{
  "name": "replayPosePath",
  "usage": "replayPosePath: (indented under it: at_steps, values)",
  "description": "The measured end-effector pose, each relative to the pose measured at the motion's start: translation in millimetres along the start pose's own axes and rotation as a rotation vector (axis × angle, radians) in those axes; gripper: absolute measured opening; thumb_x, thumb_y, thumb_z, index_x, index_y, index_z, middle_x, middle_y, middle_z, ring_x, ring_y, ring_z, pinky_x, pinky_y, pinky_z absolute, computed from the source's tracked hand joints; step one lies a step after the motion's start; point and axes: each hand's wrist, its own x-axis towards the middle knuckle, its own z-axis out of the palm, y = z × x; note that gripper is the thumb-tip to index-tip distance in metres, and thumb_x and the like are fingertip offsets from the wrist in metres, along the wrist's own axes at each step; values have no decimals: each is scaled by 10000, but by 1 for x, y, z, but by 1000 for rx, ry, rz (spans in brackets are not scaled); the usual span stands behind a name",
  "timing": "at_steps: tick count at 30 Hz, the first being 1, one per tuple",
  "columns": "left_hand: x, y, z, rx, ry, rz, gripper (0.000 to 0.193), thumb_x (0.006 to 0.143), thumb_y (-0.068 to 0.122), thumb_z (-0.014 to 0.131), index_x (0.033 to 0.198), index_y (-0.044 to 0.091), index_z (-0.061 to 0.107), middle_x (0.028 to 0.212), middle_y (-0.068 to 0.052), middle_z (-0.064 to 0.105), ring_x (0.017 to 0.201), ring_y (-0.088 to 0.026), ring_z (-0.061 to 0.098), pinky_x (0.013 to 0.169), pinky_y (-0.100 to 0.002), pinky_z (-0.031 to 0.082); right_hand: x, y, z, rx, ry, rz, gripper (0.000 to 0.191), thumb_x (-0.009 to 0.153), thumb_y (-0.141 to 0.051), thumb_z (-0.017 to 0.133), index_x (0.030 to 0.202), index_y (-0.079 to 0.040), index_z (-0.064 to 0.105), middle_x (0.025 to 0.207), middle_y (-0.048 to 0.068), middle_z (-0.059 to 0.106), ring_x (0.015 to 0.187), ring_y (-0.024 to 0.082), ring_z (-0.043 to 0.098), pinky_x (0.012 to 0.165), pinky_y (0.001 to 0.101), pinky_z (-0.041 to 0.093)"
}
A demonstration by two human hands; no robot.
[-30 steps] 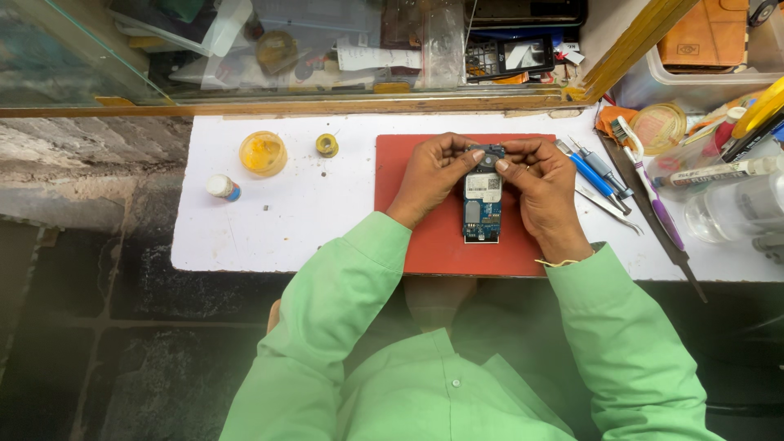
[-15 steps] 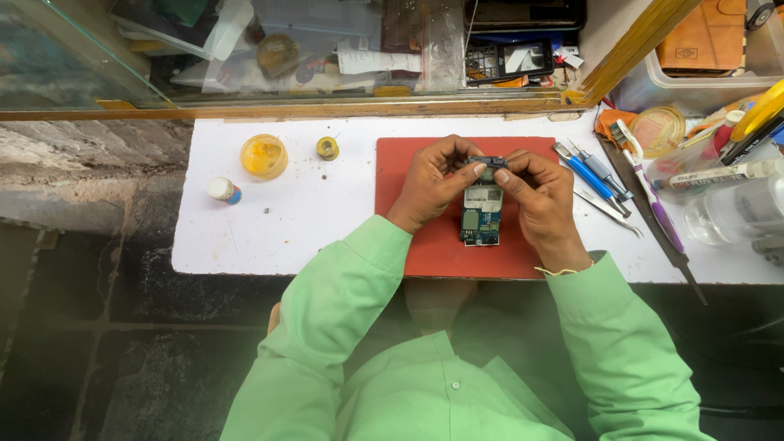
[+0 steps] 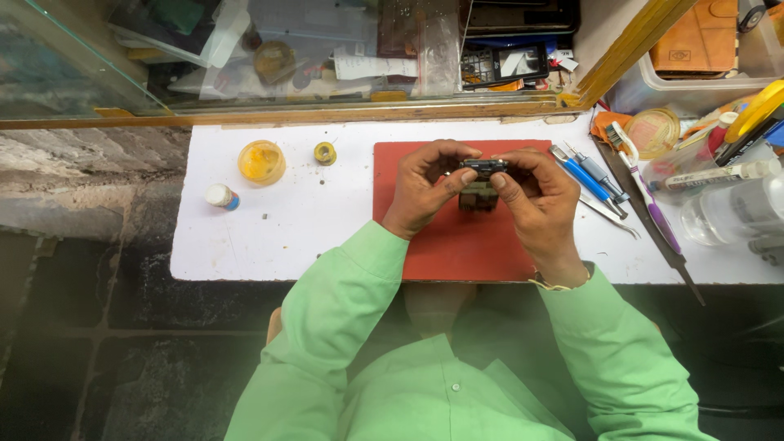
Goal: The person uses a soldering iron to work on a small electronic component on a circuit board, then places a black plastic frame over the component. They later apply a white paste from a tube onto the board.
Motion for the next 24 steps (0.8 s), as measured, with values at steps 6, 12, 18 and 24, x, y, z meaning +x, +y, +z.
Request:
replayPosePath:
  at_steps: [6, 12, 18, 24]
  values:
    - [1, 13, 3, 118, -38, 123, 161, 962, 18, 754, 1121, 32, 732, 1111, -81, 733, 1007, -162, 699, 903, -301, 562, -3, -1, 10, 9, -14, -151, 207, 1026, 53, 682, 1223, 42, 619, 1247, 120, 618, 1176, 174, 641, 1047, 304, 565]
    - [0, 15, 3, 211, -52, 105, 144, 933, 19, 772, 1073, 44, 755, 1044, -70, 748, 955, -139, 691, 843, -280, 555, -10, -9, 12, -111, 23, -197, 199, 1003, 64, 682, 1197, 68, 637, 1209, 137, 622, 1133, 190, 633, 1016, 305, 550]
    - [-1, 12, 2, 179, -60, 56, 141, 923, 19, 781, 1061, 42, 765, 1016, -63, 750, 902, -116, 686, 794, -263, 558, -12, -12, 19, -267, 80, -210, 99, 1032, 51, 645, 1129, 59, 629, 1129, 131, 624, 1036, 175, 625, 919, 268, 549]
    - [0, -1, 0, 43, -10, -5, 179, 993, 106, 718, 1145, 12, 733, 1107, -56, 731, 1040, -129, 677, 959, -296, 552, -7, 0, 25, -250, 170, -165, 101, 1073, -32, 645, 1139, 43, 628, 1100, 72, 635, 998, 111, 609, 889, 224, 521]
